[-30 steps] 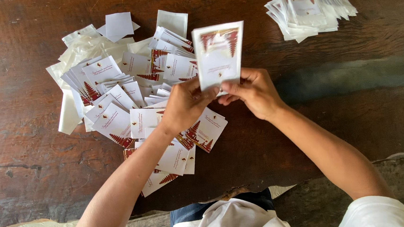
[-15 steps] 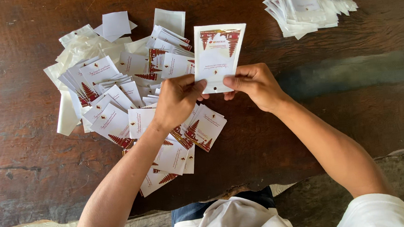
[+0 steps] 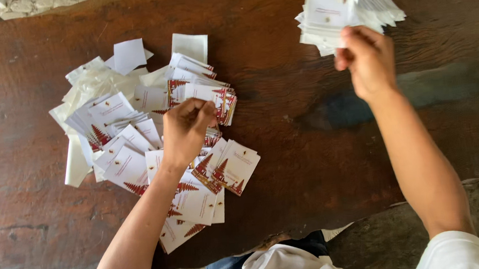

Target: The person places individual printed cards into small clear plastic bags by hand and stacks them on a wooden table.

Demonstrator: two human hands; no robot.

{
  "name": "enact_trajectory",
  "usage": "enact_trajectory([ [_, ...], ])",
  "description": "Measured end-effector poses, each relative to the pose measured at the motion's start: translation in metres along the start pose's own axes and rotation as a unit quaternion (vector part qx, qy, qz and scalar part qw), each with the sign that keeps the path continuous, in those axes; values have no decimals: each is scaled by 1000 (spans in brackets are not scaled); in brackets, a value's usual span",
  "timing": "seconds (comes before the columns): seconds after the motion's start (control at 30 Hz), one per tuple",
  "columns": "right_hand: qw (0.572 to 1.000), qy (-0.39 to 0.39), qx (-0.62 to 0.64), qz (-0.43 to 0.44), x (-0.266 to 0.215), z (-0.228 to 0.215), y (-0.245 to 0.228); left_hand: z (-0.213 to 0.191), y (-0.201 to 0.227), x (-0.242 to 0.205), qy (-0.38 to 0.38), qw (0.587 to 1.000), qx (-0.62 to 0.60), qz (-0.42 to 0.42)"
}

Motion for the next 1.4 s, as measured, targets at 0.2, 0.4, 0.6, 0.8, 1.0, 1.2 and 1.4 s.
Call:
enact_trajectory([
  [0.2,982,99,-135,84,47,-91,35,1,-7,3,16,998,35,56],
  [0.4,838,135,-516,-119,61,-138,66,-26,-11,7,88,996,-14,7],
  [0.6,806,95,-441,-383,-3,-29,-20,-68,-23,13,184,979,-30,79],
  [0.8,906,-34,-308,-288,-13,116,10,-100,-38,15,286,951,-55,102],
  [1.0,938,-165,-233,-197,15,243,62,-129,-48,15,339,933,-65,102],
  [1.2,877,-279,-280,-275,19,333,62,-149,-51,14,358,928,-3,102],
  [1.4,818,-366,-392,-207,24,382,81,-142,-37,14,355,929,13,105],
])
Point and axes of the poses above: each hand's wrist, its own x-axis towards the middle knuckle, its own z-axis out of the palm, y = z × x, the point moved 8 cm from there along x, towards the middle knuckle, and after that the axes turned 2 degrees about x, right-handed, at the moved point
